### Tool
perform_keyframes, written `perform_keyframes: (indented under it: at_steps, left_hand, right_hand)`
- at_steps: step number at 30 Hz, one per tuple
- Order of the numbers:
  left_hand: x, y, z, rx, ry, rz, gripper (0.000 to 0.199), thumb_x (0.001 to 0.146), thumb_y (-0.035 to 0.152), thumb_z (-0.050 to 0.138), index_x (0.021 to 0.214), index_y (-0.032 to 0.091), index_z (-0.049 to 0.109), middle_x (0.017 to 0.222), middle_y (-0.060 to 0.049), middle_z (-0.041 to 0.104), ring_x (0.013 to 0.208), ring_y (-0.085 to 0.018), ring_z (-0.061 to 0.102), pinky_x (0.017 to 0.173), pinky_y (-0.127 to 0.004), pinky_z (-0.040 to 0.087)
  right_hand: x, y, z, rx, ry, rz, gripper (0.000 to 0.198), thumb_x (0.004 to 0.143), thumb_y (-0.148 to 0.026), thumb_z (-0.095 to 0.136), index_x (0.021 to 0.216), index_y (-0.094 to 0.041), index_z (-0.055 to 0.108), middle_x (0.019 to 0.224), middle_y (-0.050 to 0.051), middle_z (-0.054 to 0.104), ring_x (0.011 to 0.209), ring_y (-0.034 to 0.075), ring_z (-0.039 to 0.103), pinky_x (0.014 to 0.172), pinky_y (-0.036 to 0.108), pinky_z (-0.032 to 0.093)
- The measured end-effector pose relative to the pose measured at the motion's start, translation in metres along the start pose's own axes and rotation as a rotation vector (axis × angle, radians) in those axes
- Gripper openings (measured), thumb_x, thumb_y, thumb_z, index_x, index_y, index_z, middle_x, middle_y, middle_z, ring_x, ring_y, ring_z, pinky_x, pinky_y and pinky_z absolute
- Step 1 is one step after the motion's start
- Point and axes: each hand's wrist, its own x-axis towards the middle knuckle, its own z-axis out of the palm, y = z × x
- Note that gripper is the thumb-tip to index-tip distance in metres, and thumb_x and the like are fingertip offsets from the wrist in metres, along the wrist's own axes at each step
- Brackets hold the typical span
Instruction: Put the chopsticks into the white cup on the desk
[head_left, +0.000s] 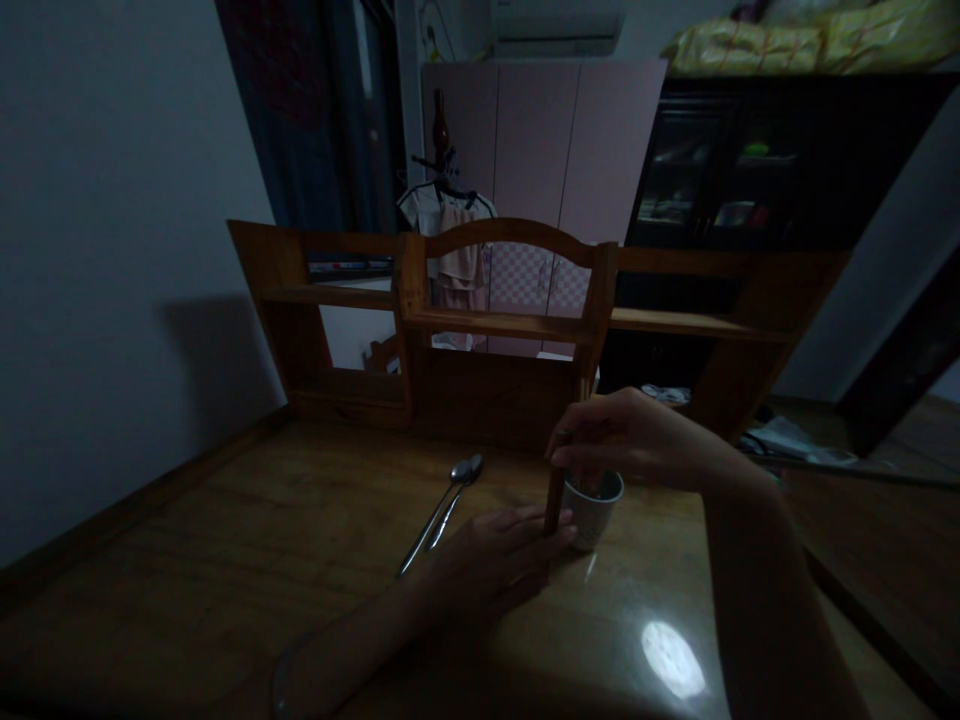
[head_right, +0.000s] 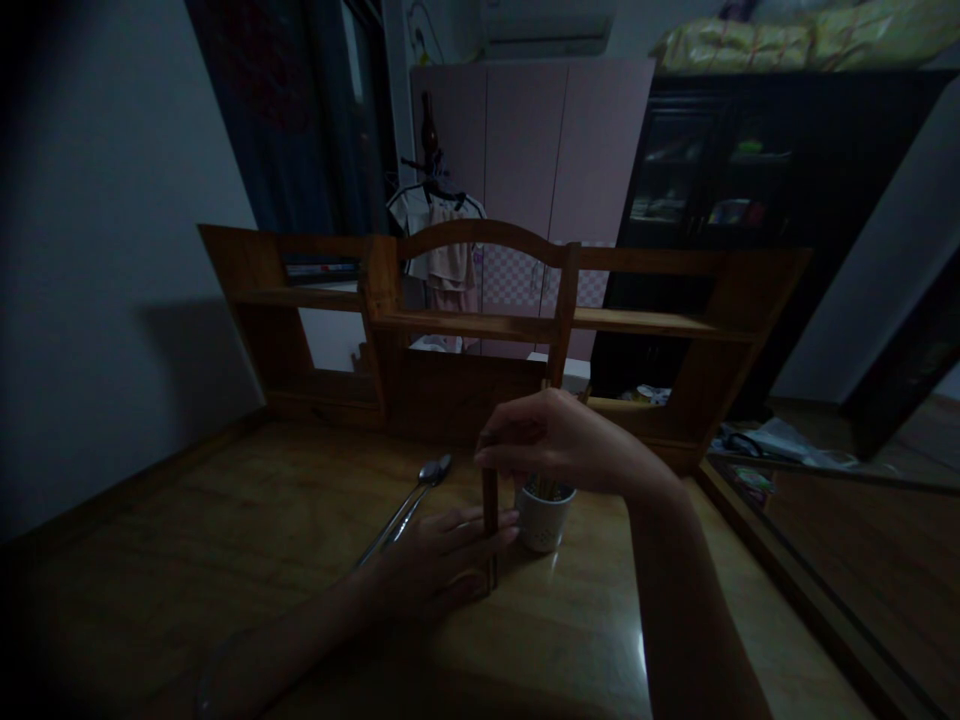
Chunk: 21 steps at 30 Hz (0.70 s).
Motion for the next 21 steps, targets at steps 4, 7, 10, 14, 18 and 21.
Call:
perform_keyframes:
  at_steps: [4,7,10,14,18,21]
  left_hand:
    - [0.0001,0.0000,-0.0008,-0.009,-0.016,0.001,0.057,0.096,0.023,0.040,0.148,0.015,0.020,0.151,-0.008,0.035,0.140,-0.020,0.029,0.110,-0.036,0.037]
    - [0.0006,0.0006,-0.0010,-0.023,-0.031,-0.022,0.056,0.096,0.024,0.039,0.148,0.017,0.020,0.151,-0.008,0.035,0.139,-0.021,0.030,0.109,-0.038,0.039]
    - [0.0006,0.0005,-0.0002,-0.035,-0.033,-0.019,0.057,0.097,0.024,0.038,0.149,0.018,0.017,0.152,-0.008,0.034,0.140,-0.021,0.029,0.108,-0.040,0.038]
    - [-0.0004,-0.0007,0.0017,-0.032,-0.022,-0.015,0.058,0.096,0.024,0.039,0.149,0.019,0.017,0.151,-0.009,0.034,0.139,-0.022,0.031,0.106,-0.040,0.041]
    - [-0.0014,-0.0014,0.0033,0.004,-0.038,-0.034,0.058,0.096,0.026,0.040,0.149,0.020,0.018,0.152,-0.009,0.032,0.137,-0.022,0.033,0.105,-0.039,0.042]
    - [-0.0014,-0.0014,0.0030,0.023,-0.038,-0.027,0.058,0.096,0.026,0.041,0.149,0.018,0.019,0.152,-0.010,0.032,0.138,-0.022,0.032,0.106,-0.038,0.041]
  right_hand:
    - [0.0003,-0.0010,0.0005,-0.041,-0.017,-0.002,0.026,0.085,-0.041,0.063,0.090,-0.016,0.068,0.070,0.001,0.068,0.062,0.013,0.063,0.052,0.020,0.047]
    - [0.0004,-0.0018,0.0014,-0.051,-0.015,-0.001,0.028,0.085,-0.043,0.062,0.091,-0.016,0.068,0.069,0.002,0.067,0.062,0.013,0.063,0.052,0.020,0.046]
    - [0.0007,-0.0023,0.0020,-0.043,-0.015,-0.005,0.029,0.085,-0.043,0.062,0.091,-0.016,0.068,0.070,0.002,0.067,0.062,0.013,0.063,0.053,0.020,0.047]
    - [0.0008,-0.0024,0.0016,-0.046,-0.019,-0.002,0.030,0.085,-0.044,0.062,0.091,-0.015,0.068,0.069,0.002,0.067,0.062,0.013,0.063,0.052,0.020,0.046]
    - [0.0001,-0.0022,0.0010,-0.075,-0.028,-0.013,0.029,0.086,-0.043,0.061,0.091,-0.015,0.068,0.069,0.002,0.067,0.062,0.014,0.063,0.051,0.020,0.046]
    - [0.0004,-0.0020,0.0010,-0.076,-0.036,-0.019,0.029,0.086,-0.043,0.061,0.091,-0.015,0.068,0.069,0.002,0.067,0.063,0.014,0.063,0.052,0.020,0.046]
